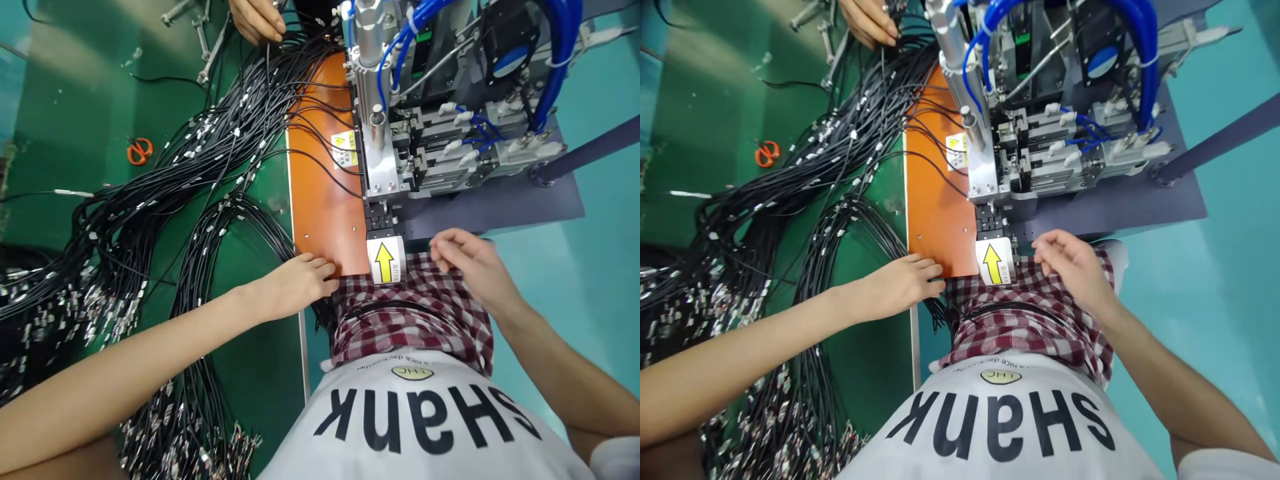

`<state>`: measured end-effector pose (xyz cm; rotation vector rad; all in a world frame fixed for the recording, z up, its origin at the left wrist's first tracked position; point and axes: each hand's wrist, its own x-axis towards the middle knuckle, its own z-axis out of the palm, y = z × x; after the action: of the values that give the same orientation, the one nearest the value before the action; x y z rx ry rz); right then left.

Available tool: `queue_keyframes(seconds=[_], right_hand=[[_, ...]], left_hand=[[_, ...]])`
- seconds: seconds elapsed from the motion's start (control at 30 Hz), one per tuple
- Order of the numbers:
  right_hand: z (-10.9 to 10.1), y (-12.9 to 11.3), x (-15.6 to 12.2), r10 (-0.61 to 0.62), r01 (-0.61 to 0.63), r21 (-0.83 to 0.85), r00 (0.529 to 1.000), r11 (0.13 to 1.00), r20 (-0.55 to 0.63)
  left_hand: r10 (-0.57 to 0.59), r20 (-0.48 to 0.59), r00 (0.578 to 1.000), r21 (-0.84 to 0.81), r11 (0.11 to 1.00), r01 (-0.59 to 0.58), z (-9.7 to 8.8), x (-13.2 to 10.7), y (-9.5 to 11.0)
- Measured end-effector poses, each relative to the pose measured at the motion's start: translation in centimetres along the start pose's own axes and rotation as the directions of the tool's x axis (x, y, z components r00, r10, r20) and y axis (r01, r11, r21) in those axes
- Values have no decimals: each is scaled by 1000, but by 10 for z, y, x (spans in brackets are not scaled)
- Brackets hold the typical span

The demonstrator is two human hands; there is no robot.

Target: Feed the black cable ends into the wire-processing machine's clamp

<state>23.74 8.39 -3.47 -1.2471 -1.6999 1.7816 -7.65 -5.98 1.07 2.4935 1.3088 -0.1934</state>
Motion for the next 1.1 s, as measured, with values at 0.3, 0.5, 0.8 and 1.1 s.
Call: queue_keyframes(seconds=[0.3,0.5,0.8,1.1], right_hand=[[50,-5,-3,-400,428,-138,896,893,192],[64,-8,9,-372,372,-85,928,924,19],[50,-1,13,-280,281,40,960,959,-23],[30,-4,20,-57,6,349,989,937,138]], left_hand=[[-286,-269,920,-151,955,253,-20,-30,-46],[-295,-325,899,92,936,341,-10,10,-16],[-364,-347,864,-395,893,217,1,94,40],[-508,-497,704,-579,798,167,9,89,43]])
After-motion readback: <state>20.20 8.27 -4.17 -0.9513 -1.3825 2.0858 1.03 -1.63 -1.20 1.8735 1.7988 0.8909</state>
